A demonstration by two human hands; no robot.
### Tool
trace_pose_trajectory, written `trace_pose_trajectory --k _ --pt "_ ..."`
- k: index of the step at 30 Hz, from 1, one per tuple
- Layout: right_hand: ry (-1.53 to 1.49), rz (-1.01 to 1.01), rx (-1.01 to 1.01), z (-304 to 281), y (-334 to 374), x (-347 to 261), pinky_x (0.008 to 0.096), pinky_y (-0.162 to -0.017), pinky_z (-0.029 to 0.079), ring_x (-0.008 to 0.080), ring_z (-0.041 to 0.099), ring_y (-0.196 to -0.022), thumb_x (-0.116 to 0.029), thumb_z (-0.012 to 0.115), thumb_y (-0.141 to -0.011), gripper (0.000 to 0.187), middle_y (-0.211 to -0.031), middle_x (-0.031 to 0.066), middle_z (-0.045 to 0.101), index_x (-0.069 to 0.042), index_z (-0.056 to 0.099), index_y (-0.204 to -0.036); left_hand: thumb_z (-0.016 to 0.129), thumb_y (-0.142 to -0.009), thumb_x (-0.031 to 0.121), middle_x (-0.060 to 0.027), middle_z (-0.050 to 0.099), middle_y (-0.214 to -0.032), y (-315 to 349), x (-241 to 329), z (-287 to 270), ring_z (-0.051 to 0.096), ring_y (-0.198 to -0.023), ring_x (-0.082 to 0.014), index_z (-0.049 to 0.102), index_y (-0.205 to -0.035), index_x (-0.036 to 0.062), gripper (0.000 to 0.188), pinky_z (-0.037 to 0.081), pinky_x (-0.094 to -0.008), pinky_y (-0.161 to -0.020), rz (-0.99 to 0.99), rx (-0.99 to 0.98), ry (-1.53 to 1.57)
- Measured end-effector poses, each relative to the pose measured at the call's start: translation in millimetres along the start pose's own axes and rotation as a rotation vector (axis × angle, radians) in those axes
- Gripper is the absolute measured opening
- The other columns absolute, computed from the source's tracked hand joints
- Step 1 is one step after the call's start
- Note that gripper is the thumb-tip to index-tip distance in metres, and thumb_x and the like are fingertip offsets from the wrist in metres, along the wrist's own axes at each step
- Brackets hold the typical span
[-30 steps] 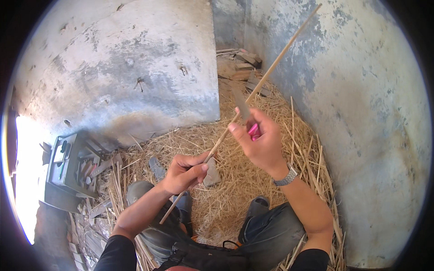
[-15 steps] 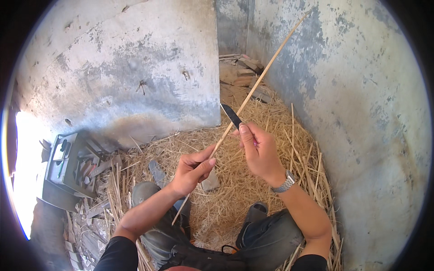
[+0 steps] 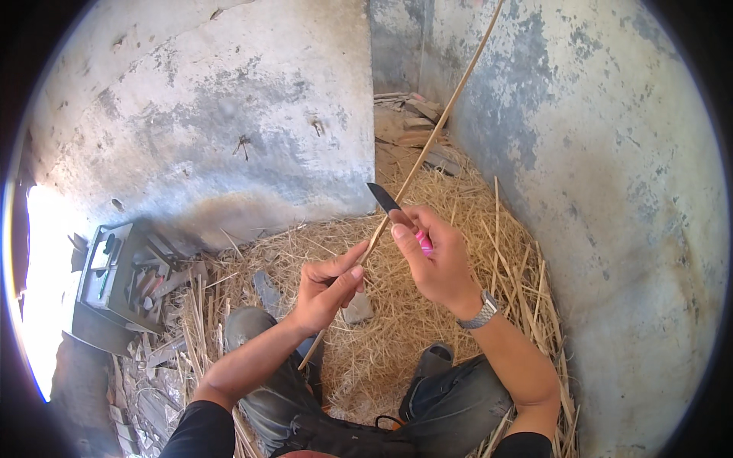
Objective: The person uses a small knife to shave and strip layers from a long bamboo stalk while sitting on a straw-covered floor.
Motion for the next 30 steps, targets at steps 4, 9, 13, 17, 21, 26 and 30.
trace_pose_trajectory --k 4,9,13,17,21,26,30 --pt "-0.088 0.018 -0.017 1.1 -0.7 -12.0 0.0214 -0.053 0.035 0.0021 0.045 -0.059 -0.019 0.068 -0.093 0.034 -0.073 -0.0042 0.057 0.002 0.061 -0.118 0.066 -0.096 0.01 0.0011 0.062 -0.077 0.9 14.4 4.3 0.051 -0.062 -0.0013 0.061 -0.136 0.0116 0.04 0.04 -0.0195 -0.051 0.181 -0.011 -0.109" --pt "-0.042 0.046 -0.049 0.8 0.0 -9.6 0.0202 -0.052 0.034 0.0003 0.043 -0.058 -0.015 0.071 -0.091 0.032 -0.071 -0.0055 0.054 0.001 0.063 -0.118 0.064 -0.097 0.01 0.0031 0.056 -0.074 2.0 13.1 7.3 0.049 -0.062 -0.0028 0.052 -0.142 0.0044 0.047 0.04 -0.0211 -0.054 0.185 -0.055 -0.153" --pt "0.019 0.01 -0.039 1.6 1.7 -17.0 0.0225 -0.049 0.033 0.0012 0.042 -0.055 -0.016 0.067 -0.094 0.025 -0.067 -0.0061 0.052 0.0 0.066 -0.112 0.061 -0.099 0.01 0.0029 0.052 -0.07 2.1 10.3 15.5 0.046 -0.058 -0.0036 0.048 -0.144 0.0013 0.048 0.038 -0.0218 -0.052 0.073 -0.135 -0.081" --pt "0.031 -0.066 0.054 -17.6 -3.4 -19.2 0.0249 -0.047 0.032 0.0042 0.042 -0.052 -0.019 0.059 -0.1 0.021 -0.065 -0.0033 0.051 0.0 0.066 -0.103 0.054 -0.102 0.007 0.0035 0.044 -0.062 6.9 -6.0 29.2 0.039 -0.051 -0.0045 0.049 -0.146 0.0093 0.044 0.034 -0.0235 -0.048 -0.054 -0.272 0.043" --pt "0.403 -0.169 0.24 -43.7 -5.6 -26.9 0.0294 -0.045 0.033 0.0113 0.043 -0.046 -0.022 0.051 -0.104 0.028 -0.059 0.0036 0.05 -0.002 0.061 -0.087 0.049 -0.103 0.004 0.004 0.04 -0.057 11.4 -4.9 35.1 0.034 -0.047 -0.0053 0.05 -0.146 0.0169 0.044 0.03 -0.0244 -0.045 0.018 -0.322 0.191" --pt "0.587 -0.293 0.2 -17.1 9.0 -37.8 0.0338 -0.041 0.034 0.0183 0.046 -0.041 -0.02 0.05 -0.104 0.03 -0.054 0.0077 0.047 -0.004 0.056 -0.079 0.049 -0.104 0.005 0.0038 0.039 -0.057 15.5 -2.1 37.8 0.031 -0.045 -0.0057 0.051 -0.145 0.0138 0.042 0.028 -0.0249 -0.043 -0.046 -0.351 0.366" --pt "0.595 -0.243 0.134 -4.2 18.5 -31.4 0.036 -0.041 0.038 0.0257 0.051 -0.042 -0.021 0.053 -0.102 0.031 -0.055 0.0094 0.05 -0.005 0.053 -0.075 0.051 -0.104 0.006 0.0038 0.037 -0.057 15.7 -4.1 36.6 0.031 -0.045 -0.006 0.053 -0.143 0.0132 0.04 0.028 -0.0249 -0.042 -0.12 -0.306 0.405"
Point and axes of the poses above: each hand's wrist, its own y-axis away from the middle knuckle, its own z-axis out of the palm, x = y × z, the point moved 10 cm from there along -y, towards the middle knuckle
